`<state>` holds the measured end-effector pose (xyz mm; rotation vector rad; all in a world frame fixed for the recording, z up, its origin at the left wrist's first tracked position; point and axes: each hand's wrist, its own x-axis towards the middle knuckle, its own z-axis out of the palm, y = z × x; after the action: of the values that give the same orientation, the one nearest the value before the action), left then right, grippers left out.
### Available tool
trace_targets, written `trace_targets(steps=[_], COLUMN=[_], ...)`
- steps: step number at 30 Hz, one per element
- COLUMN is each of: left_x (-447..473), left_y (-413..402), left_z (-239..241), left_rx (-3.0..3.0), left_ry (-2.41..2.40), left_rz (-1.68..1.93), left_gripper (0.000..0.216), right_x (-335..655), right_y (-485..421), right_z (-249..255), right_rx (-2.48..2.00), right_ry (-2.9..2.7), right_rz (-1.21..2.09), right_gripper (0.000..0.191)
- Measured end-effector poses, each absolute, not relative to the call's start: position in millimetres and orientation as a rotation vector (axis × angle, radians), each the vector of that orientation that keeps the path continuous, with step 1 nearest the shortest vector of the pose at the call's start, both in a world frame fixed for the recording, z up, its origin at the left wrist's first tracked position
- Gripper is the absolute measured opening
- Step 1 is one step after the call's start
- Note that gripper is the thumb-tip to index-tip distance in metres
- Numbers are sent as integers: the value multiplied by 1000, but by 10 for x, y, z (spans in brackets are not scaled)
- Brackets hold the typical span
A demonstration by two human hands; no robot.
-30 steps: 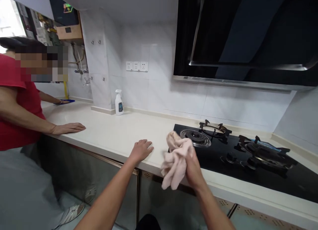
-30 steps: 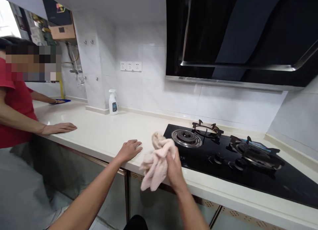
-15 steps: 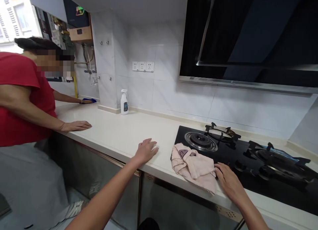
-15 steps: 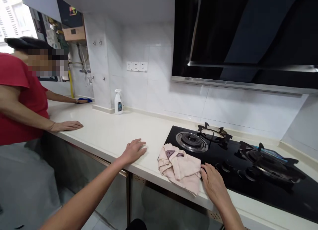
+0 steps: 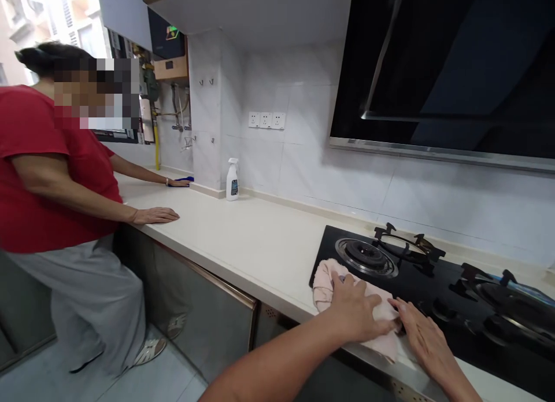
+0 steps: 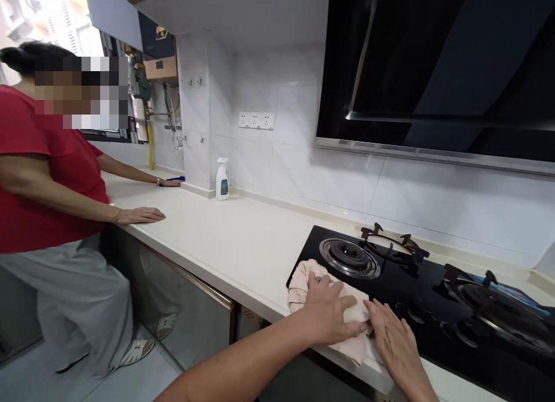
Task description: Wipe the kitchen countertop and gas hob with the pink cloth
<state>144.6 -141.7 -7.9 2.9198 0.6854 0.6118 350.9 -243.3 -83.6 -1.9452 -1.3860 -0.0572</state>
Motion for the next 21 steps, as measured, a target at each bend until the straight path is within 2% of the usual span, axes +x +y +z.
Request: trace_targets(steps=[4,11,15,21], left_x=[954,-174,-760,-1024], left_y=[-1205,-491,-62,70], left_z=[-31,301,382,395], left_rx=[2863,2669,2567,2522], left_ry=[735,1334,1638,1820], left_rz=[633,371,296,404], left_gripper=[65,85,85,82], right_x=[3421,3371,3369,3350], right_y=[-2455,-2464,-2442,-2458], right_z=[-815,-851,-871,-868], right_rx=[-1926,-1865,-1863,-1929], right_ry=[-1355,-1329,-1314,-1362], right_rz=[-61,-14,-42,-96], right_gripper=[63,61,63,56])
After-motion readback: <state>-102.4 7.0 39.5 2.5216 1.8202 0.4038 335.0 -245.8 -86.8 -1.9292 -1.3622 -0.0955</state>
